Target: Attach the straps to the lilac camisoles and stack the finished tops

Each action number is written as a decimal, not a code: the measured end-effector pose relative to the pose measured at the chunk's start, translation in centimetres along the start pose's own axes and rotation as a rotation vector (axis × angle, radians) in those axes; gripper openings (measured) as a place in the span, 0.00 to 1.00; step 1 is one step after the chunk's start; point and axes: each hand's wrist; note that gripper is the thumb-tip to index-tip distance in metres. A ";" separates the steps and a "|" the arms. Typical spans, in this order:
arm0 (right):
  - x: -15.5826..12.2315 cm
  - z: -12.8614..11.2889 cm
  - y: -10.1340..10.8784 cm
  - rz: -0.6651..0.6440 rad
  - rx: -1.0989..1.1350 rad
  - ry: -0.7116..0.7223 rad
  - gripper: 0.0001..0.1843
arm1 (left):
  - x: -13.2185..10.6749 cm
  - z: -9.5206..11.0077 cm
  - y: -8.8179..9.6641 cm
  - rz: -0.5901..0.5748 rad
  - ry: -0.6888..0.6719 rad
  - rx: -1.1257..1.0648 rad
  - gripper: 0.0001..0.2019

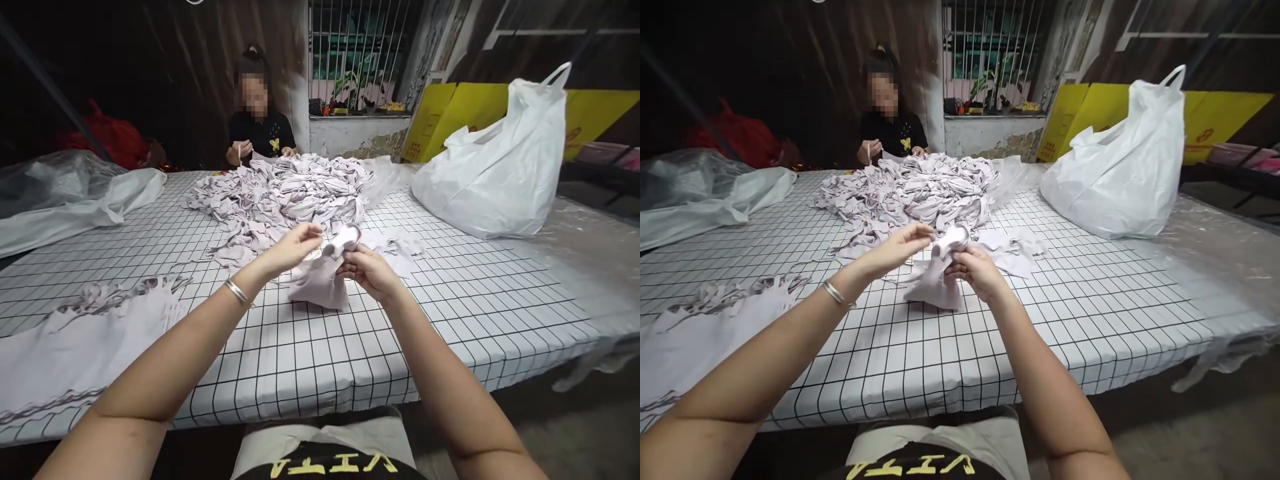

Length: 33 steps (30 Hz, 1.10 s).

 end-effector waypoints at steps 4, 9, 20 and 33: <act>-0.5 -0.7 1.2 -0.110 0.092 0.043 0.11 | 0.3 -4.5 -3.2 -0.352 -0.029 -0.042 0.29; -1.2 -0.9 3.9 0.029 -0.169 0.182 0.23 | 0.7 -6.3 -4.6 -0.511 0.074 -0.140 0.09; -1.2 1.7 7.2 0.174 0.102 0.027 0.06 | -2.5 -6.9 -1.9 -0.373 0.252 -0.377 0.16; -2.3 4.9 6.4 -0.007 0.416 -0.118 0.07 | -4.0 -2.5 -6.3 -0.131 0.142 -1.265 0.31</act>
Point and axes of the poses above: each hand's wrist, its own x-axis towards the middle knuckle, its own y-axis out of the back of the hand, z = x × y, and after that the axes turned 11 degrees about x, right-handed
